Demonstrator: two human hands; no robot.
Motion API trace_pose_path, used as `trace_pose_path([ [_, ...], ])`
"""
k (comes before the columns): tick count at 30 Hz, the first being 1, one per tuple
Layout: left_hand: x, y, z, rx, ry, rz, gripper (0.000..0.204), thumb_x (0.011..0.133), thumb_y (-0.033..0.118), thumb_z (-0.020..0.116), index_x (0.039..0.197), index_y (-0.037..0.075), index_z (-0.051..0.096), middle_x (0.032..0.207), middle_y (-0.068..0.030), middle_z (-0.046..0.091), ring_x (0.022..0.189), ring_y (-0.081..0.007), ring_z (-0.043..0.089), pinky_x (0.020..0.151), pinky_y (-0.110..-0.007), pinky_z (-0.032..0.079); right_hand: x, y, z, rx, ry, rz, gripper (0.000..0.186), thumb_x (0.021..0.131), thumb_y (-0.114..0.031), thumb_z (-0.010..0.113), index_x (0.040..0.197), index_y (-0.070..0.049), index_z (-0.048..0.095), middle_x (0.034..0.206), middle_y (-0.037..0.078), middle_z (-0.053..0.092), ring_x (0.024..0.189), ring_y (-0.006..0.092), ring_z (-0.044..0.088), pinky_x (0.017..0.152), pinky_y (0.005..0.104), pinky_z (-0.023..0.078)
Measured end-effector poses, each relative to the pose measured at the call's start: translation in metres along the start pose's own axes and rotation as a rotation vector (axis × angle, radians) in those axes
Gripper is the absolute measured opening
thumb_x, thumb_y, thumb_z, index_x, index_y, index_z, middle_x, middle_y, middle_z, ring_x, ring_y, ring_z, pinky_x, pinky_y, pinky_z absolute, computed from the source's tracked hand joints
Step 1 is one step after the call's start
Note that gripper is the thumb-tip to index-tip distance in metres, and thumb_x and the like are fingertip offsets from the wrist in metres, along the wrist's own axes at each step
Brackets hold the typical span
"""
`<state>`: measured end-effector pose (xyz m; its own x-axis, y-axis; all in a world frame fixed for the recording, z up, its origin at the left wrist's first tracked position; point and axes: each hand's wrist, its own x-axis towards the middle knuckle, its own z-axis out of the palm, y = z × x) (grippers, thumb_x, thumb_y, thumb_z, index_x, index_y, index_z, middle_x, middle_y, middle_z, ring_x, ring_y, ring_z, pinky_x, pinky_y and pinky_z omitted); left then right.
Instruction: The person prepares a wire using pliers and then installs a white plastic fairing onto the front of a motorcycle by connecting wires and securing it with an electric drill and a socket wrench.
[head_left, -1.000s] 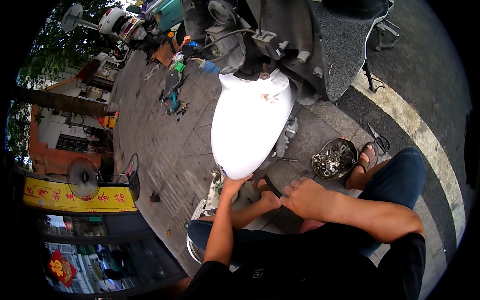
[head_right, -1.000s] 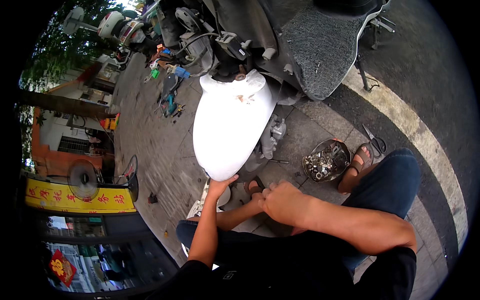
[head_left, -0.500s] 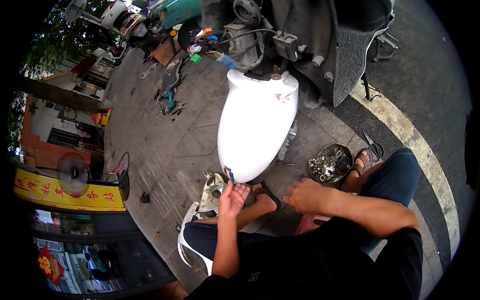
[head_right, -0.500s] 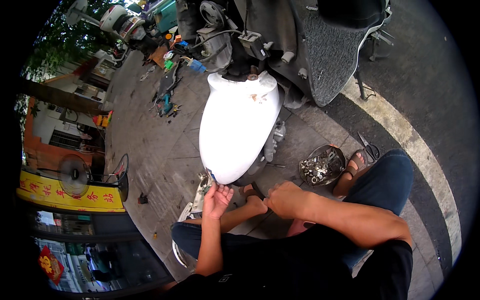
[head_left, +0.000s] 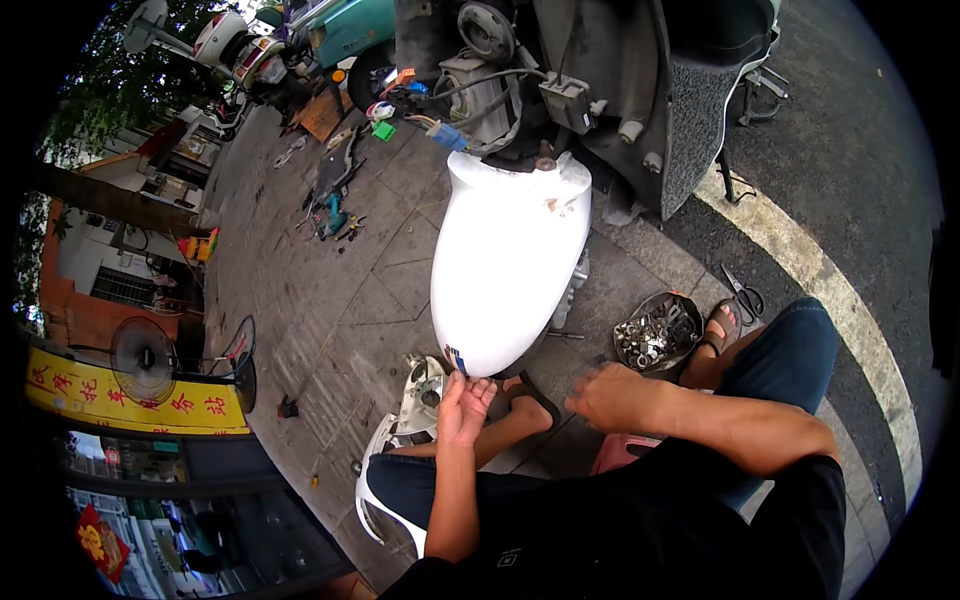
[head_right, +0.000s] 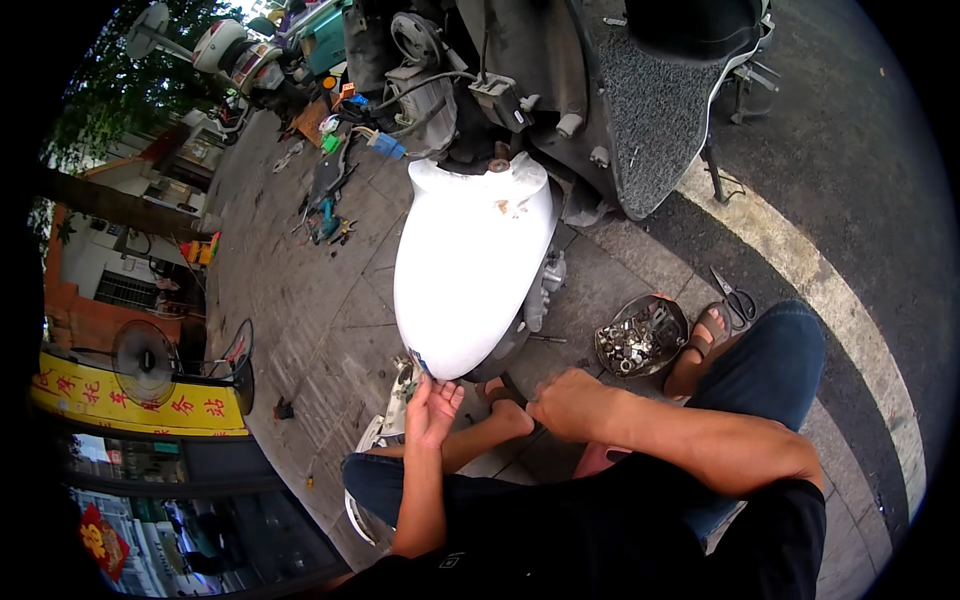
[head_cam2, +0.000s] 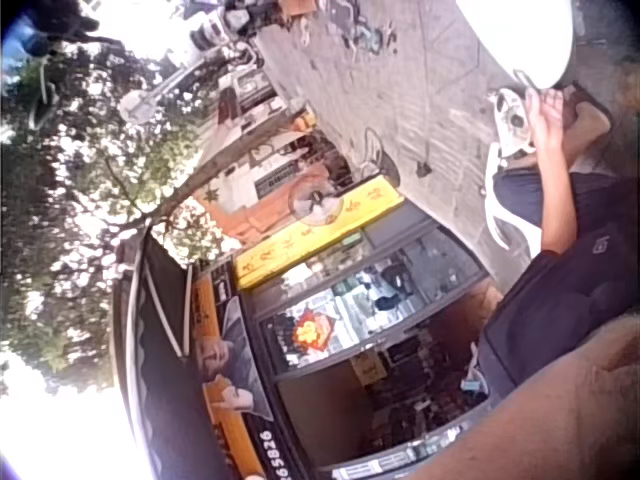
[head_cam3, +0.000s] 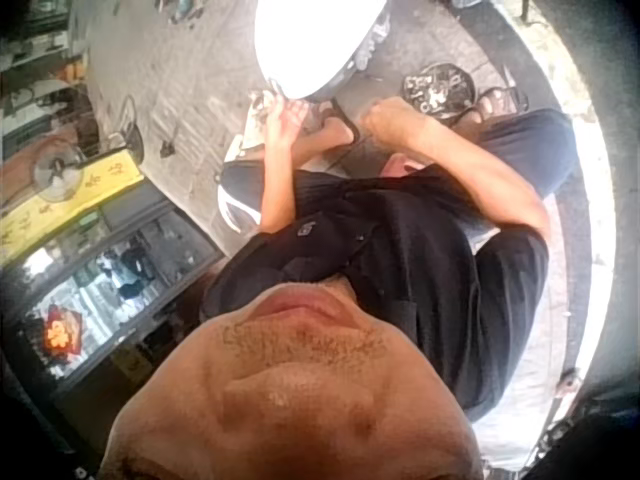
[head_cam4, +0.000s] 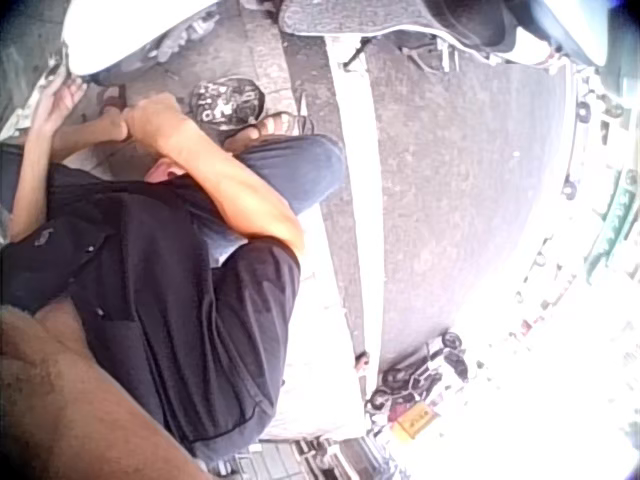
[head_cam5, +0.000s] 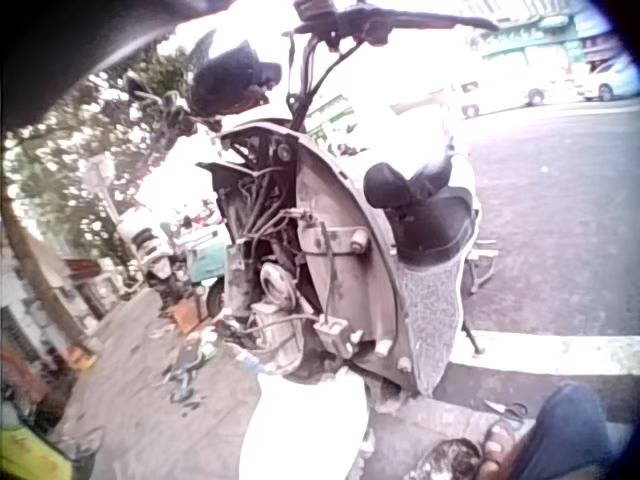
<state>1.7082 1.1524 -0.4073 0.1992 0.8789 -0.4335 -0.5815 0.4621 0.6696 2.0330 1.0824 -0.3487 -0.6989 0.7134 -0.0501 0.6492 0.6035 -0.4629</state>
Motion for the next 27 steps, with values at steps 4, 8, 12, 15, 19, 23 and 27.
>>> trace_pose_path([
  [4,0.002,-0.001,-0.004,0.033,-0.010,0.018,0.020,0.104,0.025,0.062,0.119,0.013,0.066,0.105,-0.0044,0.073,0.094,-0.0213,0.070,0.091,-0.045,0.058,-0.002,0.002,-0.002,0.024,-0.002,0.016,0.022,0.096,-0.019,0.054,0.098,-0.009,0.073,0.100,0.015,0.073,0.095,0.0337,0.071,0.078,0.0478,0.055],
  [8,0.003,-0.001,-0.005,0.073,-0.059,0.032,0.018,0.103,0.024,0.062,0.117,0.012,0.065,0.104,-0.0048,0.073,0.093,-0.0219,0.070,0.090,-0.045,0.058,-0.003,0.003,-0.003,-0.002,0.026,0.004,0.021,0.096,-0.019,0.054,0.099,-0.008,0.073,0.098,0.014,0.073,0.094,0.0332,0.072,0.077,0.0474,0.055],
  [12,0.001,0.000,-0.004,0.076,-0.007,0.065,0.016,0.103,0.023,0.062,0.115,0.011,0.065,0.103,-0.0058,0.074,0.093,-0.0224,0.071,0.089,-0.045,0.059,-0.003,0.002,-0.004,0.004,-0.044,0.024,0.019,0.094,-0.017,0.057,0.099,-0.008,0.073,0.098,0.013,0.073,0.095,0.0328,0.071,0.080,0.0466,0.055],
  [15,0.001,-0.001,-0.002,0.082,-0.014,0.087,0.015,0.103,0.022,0.062,0.113,0.011,0.065,0.104,-0.0066,0.074,0.092,-0.0228,0.072,0.088,-0.045,0.060,-0.003,0.002,-0.005,0.013,-0.023,0.023,0.018,0.092,-0.015,0.058,0.100,-0.008,0.073,0.097,0.013,0.073,0.095,0.0325,0.072,0.080,0.0460,0.056],
  [19,-0.001,-0.002,0.001,0.106,-0.010,0.120,0.013,0.103,0.022,0.062,0.110,0.012,0.065,0.103,-0.0074,0.074,0.092,-0.0228,0.072,0.088,-0.044,0.060,-0.003,0.002,-0.006,0.016,0.028,-0.007,0.020,0.091,-0.014,0.059,0.103,-0.007,0.073,0.096,0.014,0.073,0.091,0.0328,0.072,0.078,0.0453,0.057],
  [23,-0.001,-0.004,0.004,0.101,-0.009,0.137,0.012,0.104,0.022,0.062,0.107,0.012,0.064,0.101,-0.0075,0.074,0.092,-0.0225,0.071,0.088,-0.044,0.060,-0.002,0.004,-0.003,-0.005,-0.127,0.043,0.026,0.088,-0.022,0.066,0.111,-0.009,0.070,0.107,0.013,0.070,0.102,0.0323,0.070,0.081,0.0443,0.057],
  [27,0.000,-0.004,0.003,0.127,0.011,0.137,0.012,0.105,0.023,0.060,0.108,0.011,0.063,0.095,-0.0058,0.071,0.091,-0.0214,0.071,0.088,-0.043,0.060,0.000,0.005,0.006,-0.046,-0.084,0.017,0.025,0.096,-0.017,0.054,0.111,-0.010,0.072,0.106,0.014,0.073,0.101,0.0326,0.071,0.082,0.0464,0.055],
])
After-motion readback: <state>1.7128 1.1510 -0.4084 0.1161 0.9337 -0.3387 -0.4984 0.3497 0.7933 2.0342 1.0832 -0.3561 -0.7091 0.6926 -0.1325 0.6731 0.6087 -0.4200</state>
